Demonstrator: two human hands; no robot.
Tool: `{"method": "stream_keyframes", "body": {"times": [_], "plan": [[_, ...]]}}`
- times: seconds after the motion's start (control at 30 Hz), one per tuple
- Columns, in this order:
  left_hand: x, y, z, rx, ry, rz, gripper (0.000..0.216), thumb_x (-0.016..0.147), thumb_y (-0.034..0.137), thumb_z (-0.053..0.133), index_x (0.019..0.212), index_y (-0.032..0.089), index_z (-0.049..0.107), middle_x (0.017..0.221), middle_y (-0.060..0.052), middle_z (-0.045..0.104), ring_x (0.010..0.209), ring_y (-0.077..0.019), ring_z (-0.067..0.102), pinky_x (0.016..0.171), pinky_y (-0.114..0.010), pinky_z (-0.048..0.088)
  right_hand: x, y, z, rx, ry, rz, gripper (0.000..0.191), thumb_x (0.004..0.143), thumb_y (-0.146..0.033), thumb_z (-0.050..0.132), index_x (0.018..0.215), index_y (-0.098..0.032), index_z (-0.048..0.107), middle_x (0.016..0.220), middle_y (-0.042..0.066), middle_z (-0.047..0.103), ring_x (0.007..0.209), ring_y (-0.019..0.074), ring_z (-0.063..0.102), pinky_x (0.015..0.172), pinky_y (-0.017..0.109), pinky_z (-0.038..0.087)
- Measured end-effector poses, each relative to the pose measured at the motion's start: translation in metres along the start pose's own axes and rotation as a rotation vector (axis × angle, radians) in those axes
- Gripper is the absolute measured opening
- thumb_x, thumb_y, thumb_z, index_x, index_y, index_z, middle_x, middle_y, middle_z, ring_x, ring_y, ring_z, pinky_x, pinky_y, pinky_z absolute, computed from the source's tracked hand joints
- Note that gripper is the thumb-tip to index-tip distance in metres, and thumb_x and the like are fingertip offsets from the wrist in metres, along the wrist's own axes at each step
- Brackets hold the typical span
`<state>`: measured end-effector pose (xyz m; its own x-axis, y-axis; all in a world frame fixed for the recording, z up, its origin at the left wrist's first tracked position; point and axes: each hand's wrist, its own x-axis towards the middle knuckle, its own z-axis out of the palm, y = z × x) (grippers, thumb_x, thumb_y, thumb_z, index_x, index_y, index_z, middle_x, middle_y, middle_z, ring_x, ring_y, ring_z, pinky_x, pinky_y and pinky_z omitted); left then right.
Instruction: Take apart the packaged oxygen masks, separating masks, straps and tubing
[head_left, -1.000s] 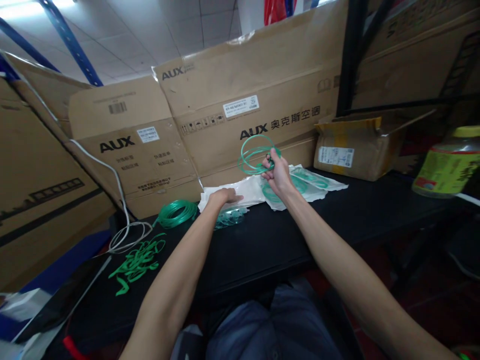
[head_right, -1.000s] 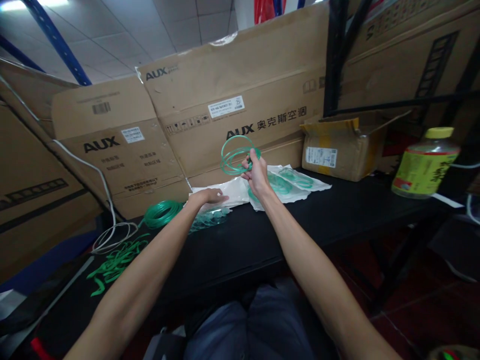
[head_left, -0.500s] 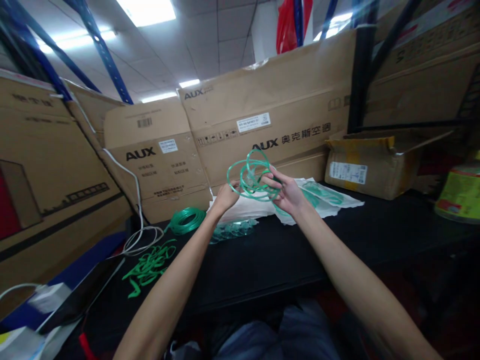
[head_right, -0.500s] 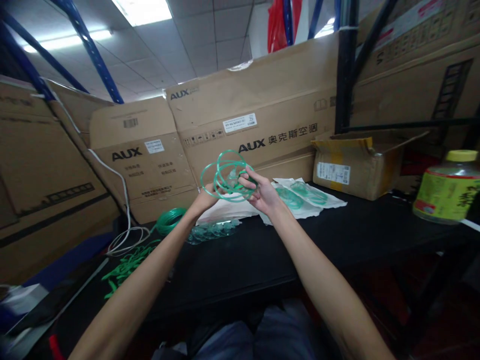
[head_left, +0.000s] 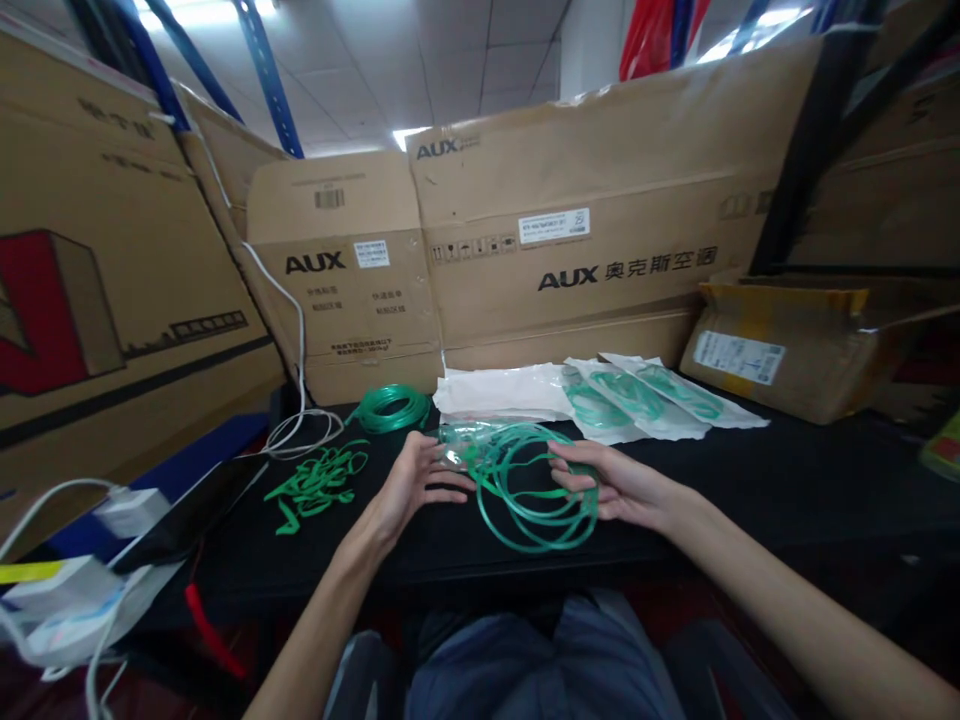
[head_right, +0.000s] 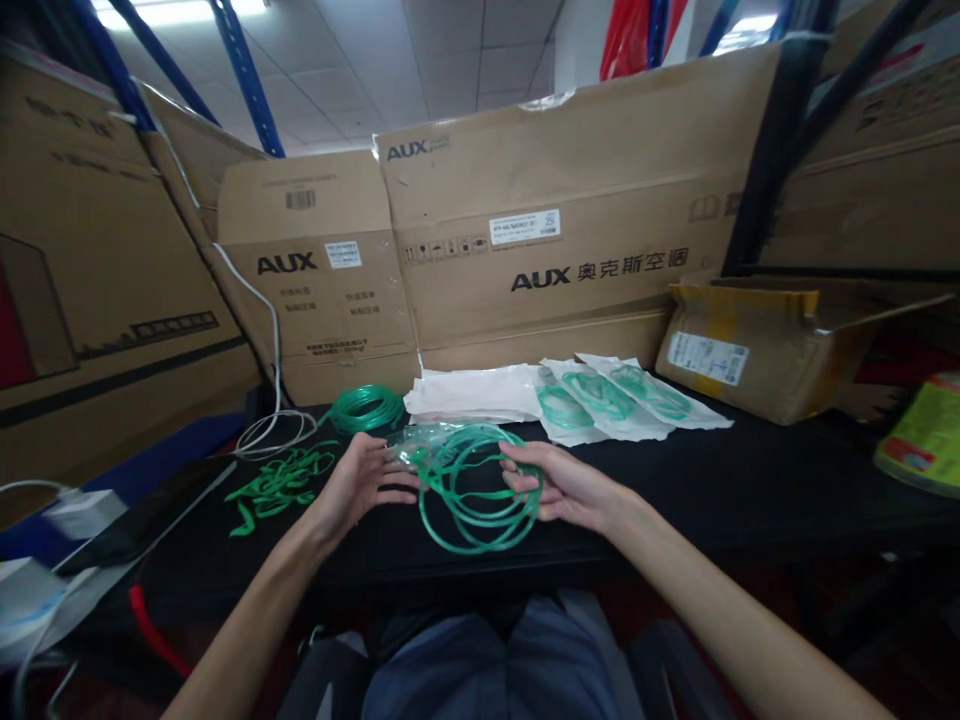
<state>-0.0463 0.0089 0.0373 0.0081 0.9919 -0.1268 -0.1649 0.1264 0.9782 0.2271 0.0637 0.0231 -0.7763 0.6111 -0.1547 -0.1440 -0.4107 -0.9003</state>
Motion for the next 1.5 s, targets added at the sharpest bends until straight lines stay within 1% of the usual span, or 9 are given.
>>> {"method": "stream_keyframes", "body": {"times": [0.1, 0.2, 0.33, 0.43, 0.5, 0.67, 0.87, 1.13, 1.5], "plan": [[0.0, -0.008, 0.004, 0.122, 0.035, 0.082, 0.041, 0.085, 0.051, 0.058, 0.098, 0.017, 0.075, 0.105, -0.017, 0.076, 0.085, -0.0289, 0.073, 0.067, -0.036, 0.06, 0.001, 0.011, -0.003, -0.194, 0.136, 0.03, 0.042, 0.087, -0.054, 0.068, 0.075, -0.019, 0.05, 0.057, -0.009, 0.043, 0.04, 0.0018, 0.015, 0.032, 0.011, 0.016], [0.006, -0.017, 0.007, 0.453, 0.037, 0.21, 0.048, 0.08, 0.051, 0.072, 0.118, 0.022, 0.074, 0.112, -0.012, 0.076, 0.093, -0.029, 0.072, 0.069, -0.033, 0.059, 0.006, 0.018, -0.004, -0.381, 0.265, -0.047, 0.043, 0.087, -0.061, 0.065, 0.081, -0.019, 0.055, 0.062, -0.007, 0.05, 0.038, 0.0028, 0.024, 0.032, 0.014, 0.019], [0.014, -0.024, 0.01, 0.749, 0.119, 0.37, 0.039, 0.084, 0.052, 0.068, 0.115, 0.028, 0.076, 0.113, -0.005, 0.077, 0.105, -0.0295, 0.07, 0.091, -0.034, 0.052, 0.011, 0.023, -0.008, -0.764, 0.411, -0.263, 0.036, 0.09, -0.056, 0.061, 0.084, -0.021, 0.063, 0.06, -0.004, 0.053, 0.04, 0.0107, 0.044, 0.035, 0.022, 0.033], [0.016, -0.026, 0.012, 0.772, 0.194, 0.431, 0.03, 0.084, 0.05, 0.068, 0.104, 0.03, 0.077, 0.111, -0.003, 0.078, 0.108, -0.0293, 0.068, 0.095, -0.032, 0.048, 0.012, 0.024, -0.011, -1.148, 0.585, -0.549, 0.03, 0.087, -0.042, 0.07, 0.112, -0.025, 0.067, 0.092, 0.006, 0.067, 0.081, 0.0245, 0.067, 0.068, 0.036, 0.056], [0.017, -0.028, 0.012, 0.788, 0.236, 0.435, 0.026, 0.083, 0.049, 0.068, 0.1, 0.03, 0.077, 0.107, -0.002, 0.078, 0.103, -0.0282, 0.069, 0.091, -0.031, 0.049, 0.014, 0.025, -0.01, -1.326, 0.633, -0.661, 0.039, 0.089, -0.037, 0.068, 0.127, -0.028, 0.063, 0.118, 0.011, 0.063, 0.104, 0.0302, 0.065, 0.089, 0.045, 0.054], [0.02, -0.035, 0.01, 0.84, 0.251, 0.428, 0.025, 0.086, 0.049, 0.065, 0.094, 0.027, 0.072, 0.095, 0.0, 0.077, 0.093, -0.0249, 0.069, 0.083, -0.029, 0.048, 0.031, 0.027, -0.003, -1.404, 0.414, -0.797, 0.027, 0.098, -0.032, 0.059, 0.124, -0.028, 0.063, 0.122, 0.01, 0.064, 0.116, 0.0281, 0.061, 0.101, 0.045, 0.05], [0.015, -0.039, 0.015, 0.876, 0.117, 0.466, 0.027, 0.094, 0.047, 0.056, 0.11, 0.032, 0.071, 0.106, 0.001, 0.077, 0.096, -0.023, 0.07, 0.088, -0.029, 0.047, 0.052, 0.028, 0.005, -1.339, 0.256, -0.863, 0.018, 0.102, -0.03, 0.053, 0.113, -0.022, 0.064, 0.106, 0.008, 0.067, 0.1, 0.0233, 0.065, 0.089, 0.037, 0.051], [0.011, -0.04, 0.018, 0.916, 0.002, 0.577, 0.022, 0.098, 0.042, 0.052, 0.104, 0.029, 0.068, 0.102, 0.0, 0.075, 0.094, -0.0204, 0.069, 0.087, -0.024, 0.046, 0.047, 0.03, 0.01, -1.48, 0.247, -0.827, 0.015, 0.104, -0.023, 0.047, 0.096, -0.02, 0.06, 0.091, 0.005, 0.063, 0.083, 0.0192, 0.06, 0.077, 0.03, 0.043], [0.01, -0.049, 0.018, 1.137, 0.027, 0.761, 0.021, 0.105, 0.035, 0.042, 0.114, 0.022, 0.056, 0.112, -0.006, 0.065, 0.106, -0.0216, 0.063, 0.097, -0.034, 0.046, 0.049, 0.034, 0.01, -1.661, 0.348, -0.746, 0.022, 0.099, -0.008, 0.046, 0.086, -0.018, 0.062, 0.084, 0.003, 0.071, 0.075, 0.0169, 0.058, 0.071, 0.031, 0.025]]}}
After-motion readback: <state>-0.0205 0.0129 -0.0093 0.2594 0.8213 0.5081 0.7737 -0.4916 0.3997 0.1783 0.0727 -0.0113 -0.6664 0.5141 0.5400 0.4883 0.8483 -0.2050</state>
